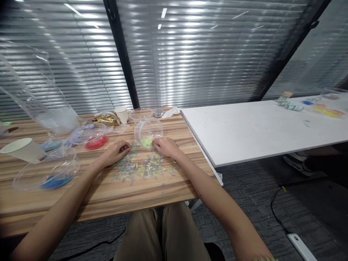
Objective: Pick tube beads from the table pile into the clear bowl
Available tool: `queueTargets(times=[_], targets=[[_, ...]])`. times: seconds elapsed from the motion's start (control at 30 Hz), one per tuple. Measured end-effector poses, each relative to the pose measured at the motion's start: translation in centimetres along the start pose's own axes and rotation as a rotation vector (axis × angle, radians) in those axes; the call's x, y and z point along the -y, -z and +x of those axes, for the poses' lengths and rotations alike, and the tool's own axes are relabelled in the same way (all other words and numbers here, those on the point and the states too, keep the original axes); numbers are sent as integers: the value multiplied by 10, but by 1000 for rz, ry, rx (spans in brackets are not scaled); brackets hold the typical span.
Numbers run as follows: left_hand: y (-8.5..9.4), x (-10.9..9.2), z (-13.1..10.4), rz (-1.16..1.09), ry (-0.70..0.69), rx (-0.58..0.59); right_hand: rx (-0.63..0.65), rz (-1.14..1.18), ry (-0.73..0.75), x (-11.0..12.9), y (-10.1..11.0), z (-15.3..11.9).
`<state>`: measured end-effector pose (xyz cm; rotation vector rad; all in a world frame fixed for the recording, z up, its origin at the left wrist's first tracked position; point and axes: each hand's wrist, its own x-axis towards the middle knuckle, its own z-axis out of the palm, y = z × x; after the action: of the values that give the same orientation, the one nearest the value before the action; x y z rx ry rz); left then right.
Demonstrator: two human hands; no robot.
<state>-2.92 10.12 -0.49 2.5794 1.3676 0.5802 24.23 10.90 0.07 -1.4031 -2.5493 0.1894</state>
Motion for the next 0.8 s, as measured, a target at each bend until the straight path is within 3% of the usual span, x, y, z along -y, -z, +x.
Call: queueTargets(times=[0.8], targets=[[1,3,-1,-28,18,2,-5,31,14,0,1,-1]])
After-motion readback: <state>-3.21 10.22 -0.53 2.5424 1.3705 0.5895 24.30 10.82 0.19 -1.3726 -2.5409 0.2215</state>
